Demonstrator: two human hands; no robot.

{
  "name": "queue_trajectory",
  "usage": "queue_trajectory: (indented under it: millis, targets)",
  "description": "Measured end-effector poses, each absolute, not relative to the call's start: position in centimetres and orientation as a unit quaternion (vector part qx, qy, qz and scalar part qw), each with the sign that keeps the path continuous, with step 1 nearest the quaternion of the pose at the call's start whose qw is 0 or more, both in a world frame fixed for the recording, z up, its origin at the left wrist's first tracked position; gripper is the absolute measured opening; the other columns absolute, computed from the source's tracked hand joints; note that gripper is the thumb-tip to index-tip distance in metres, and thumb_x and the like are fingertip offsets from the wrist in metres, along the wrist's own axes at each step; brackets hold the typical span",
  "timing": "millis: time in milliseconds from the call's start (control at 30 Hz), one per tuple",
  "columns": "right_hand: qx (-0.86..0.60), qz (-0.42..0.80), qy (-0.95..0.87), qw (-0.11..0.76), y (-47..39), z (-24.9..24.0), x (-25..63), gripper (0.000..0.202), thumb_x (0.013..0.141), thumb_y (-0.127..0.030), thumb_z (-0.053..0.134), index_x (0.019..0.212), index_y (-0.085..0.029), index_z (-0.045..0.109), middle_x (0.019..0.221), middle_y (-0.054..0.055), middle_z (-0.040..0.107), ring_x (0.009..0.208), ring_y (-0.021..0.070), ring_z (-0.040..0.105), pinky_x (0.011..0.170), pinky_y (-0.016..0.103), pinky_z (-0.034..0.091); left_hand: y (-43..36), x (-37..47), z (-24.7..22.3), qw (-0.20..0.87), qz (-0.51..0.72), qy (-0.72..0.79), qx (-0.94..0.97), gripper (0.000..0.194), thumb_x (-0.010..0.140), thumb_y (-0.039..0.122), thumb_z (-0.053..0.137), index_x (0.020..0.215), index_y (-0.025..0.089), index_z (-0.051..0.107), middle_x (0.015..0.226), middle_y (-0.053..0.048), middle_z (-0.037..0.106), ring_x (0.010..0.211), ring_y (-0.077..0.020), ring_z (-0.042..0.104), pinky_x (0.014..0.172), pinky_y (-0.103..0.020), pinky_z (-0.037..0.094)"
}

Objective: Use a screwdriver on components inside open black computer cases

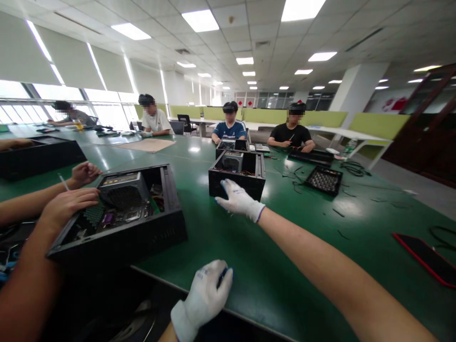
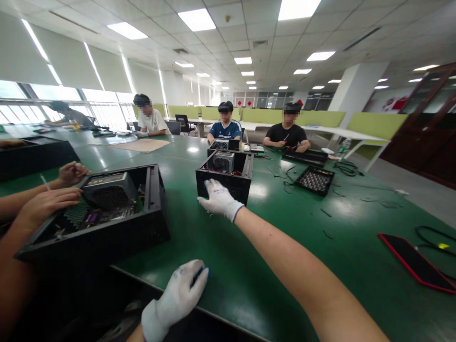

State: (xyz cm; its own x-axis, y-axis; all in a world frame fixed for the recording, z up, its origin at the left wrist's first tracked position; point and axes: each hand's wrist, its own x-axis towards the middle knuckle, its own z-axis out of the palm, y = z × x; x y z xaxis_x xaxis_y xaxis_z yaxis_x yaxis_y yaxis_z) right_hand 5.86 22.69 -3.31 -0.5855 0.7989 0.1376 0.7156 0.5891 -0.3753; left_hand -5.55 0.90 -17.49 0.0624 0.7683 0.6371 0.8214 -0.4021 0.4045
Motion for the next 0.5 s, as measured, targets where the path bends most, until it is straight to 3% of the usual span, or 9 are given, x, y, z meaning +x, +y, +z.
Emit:
queue_trajectory:
  millis: [100,167,333,500]
  targets:
    - [-0.497,0.06,-0.857,0.123,26.8,-3.0,8.1,0.086,0.096,-0.051,0.057,0.164,-0.005,0.03,0.173,0.025,0.023,0.16,0.0407,0.016,0.129,0.053,0.01,0.8,-5.5,-17.8,0.001,-0.423,-0.556,-0.715,0.03,0.107,0.036,0.044,0.096,0.022,0.067,0.092,-0.008,0.077,0.083,-0.0237,0.077,0.076,-0.036,0.066]
    - [-0.528,0.023,-0.842,0.104,28.9,-2.8,9.4,0.08,0.097,-0.047,0.056,0.162,-0.005,0.033,0.169,0.027,0.031,0.157,0.0413,0.024,0.127,0.055,0.015,0.6,-5.3,-17.9,-0.027,-0.42,-0.563,-0.711,0.029,0.108,0.035,0.043,0.093,0.023,0.066,0.089,-0.006,0.075,0.08,-0.0219,0.076,0.074,-0.033,0.064]
    - [-0.554,-0.035,-0.829,0.07,31.2,-2.6,10.5,0.061,0.099,-0.05,0.06,0.149,-0.015,0.052,0.148,0.019,0.057,0.136,0.0333,0.054,0.115,0.053,0.04,0.7,-5.3,-18.0,-0.026,-0.434,-0.56,-0.705,0.024,0.107,0.034,0.045,0.103,0.023,0.066,0.092,-0.006,0.074,0.082,-0.0217,0.075,0.078,-0.035,0.063]
    - [-0.558,-0.07,-0.824,0.064,30.9,-1.9,9.9,0.046,0.1,-0.05,0.063,0.133,-0.018,0.063,0.135,0.011,0.065,0.12,0.0273,0.064,0.104,0.053,0.052,0.8,-5.4,-17.6,-0.025,-0.437,-0.561,-0.702,0.029,0.107,0.031,0.04,0.093,0.024,0.064,0.084,-0.005,0.073,0.077,-0.0204,0.074,0.074,-0.033,0.063]
